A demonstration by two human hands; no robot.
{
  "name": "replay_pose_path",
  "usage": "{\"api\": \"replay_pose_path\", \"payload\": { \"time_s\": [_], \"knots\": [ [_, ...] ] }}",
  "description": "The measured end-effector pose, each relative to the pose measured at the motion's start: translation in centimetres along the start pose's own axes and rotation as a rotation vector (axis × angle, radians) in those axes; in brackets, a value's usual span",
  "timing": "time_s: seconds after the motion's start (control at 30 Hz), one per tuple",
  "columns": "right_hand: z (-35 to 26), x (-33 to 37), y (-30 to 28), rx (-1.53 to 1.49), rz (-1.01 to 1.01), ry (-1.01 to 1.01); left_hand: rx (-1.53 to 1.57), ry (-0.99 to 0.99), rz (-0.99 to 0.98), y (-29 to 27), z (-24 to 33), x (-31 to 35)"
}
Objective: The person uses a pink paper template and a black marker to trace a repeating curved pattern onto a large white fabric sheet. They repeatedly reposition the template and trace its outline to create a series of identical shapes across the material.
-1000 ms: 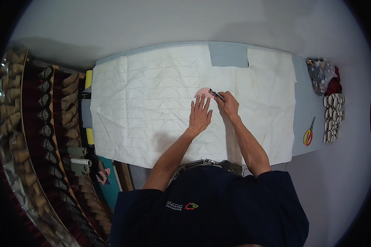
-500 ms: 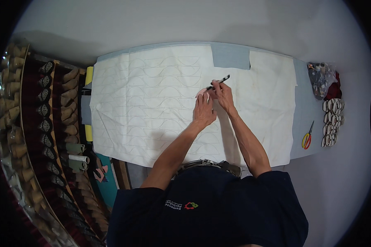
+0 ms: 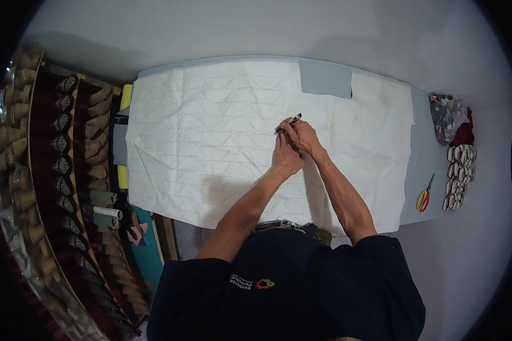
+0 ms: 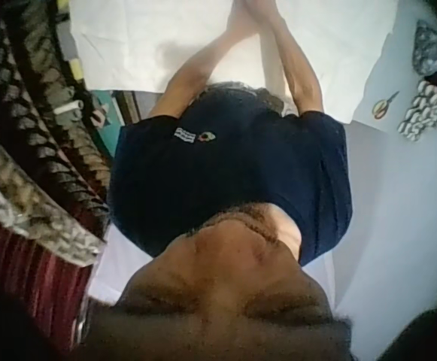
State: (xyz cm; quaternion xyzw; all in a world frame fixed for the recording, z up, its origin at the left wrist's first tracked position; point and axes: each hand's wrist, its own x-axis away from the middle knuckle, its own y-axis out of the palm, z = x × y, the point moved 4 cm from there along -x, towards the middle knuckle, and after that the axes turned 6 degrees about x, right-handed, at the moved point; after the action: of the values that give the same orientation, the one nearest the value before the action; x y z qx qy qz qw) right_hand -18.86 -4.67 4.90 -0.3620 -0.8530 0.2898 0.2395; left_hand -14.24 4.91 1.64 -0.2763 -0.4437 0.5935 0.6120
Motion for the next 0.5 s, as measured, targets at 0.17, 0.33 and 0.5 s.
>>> {"api": "replay_pose_path", "payload": {
  "time_s": [0.17,0.33,0.5],
  "knots": [
    [0.1,-0.5,0.2,0.127,-0.026,-0.002,-0.03,0.017,0.01,0.0,-0.1,0.0],
    [0.0,-1.0,-1.1,0.2,0.067,-0.104,-0.157,0.022,-0.084,-1.0,-0.4,0.1],
    [1.7,0.5,-3.4,0.201,0.2,-0.125,-0.033,0.191,0.049,-1.2,-2.3,-0.3]
  ]
}}
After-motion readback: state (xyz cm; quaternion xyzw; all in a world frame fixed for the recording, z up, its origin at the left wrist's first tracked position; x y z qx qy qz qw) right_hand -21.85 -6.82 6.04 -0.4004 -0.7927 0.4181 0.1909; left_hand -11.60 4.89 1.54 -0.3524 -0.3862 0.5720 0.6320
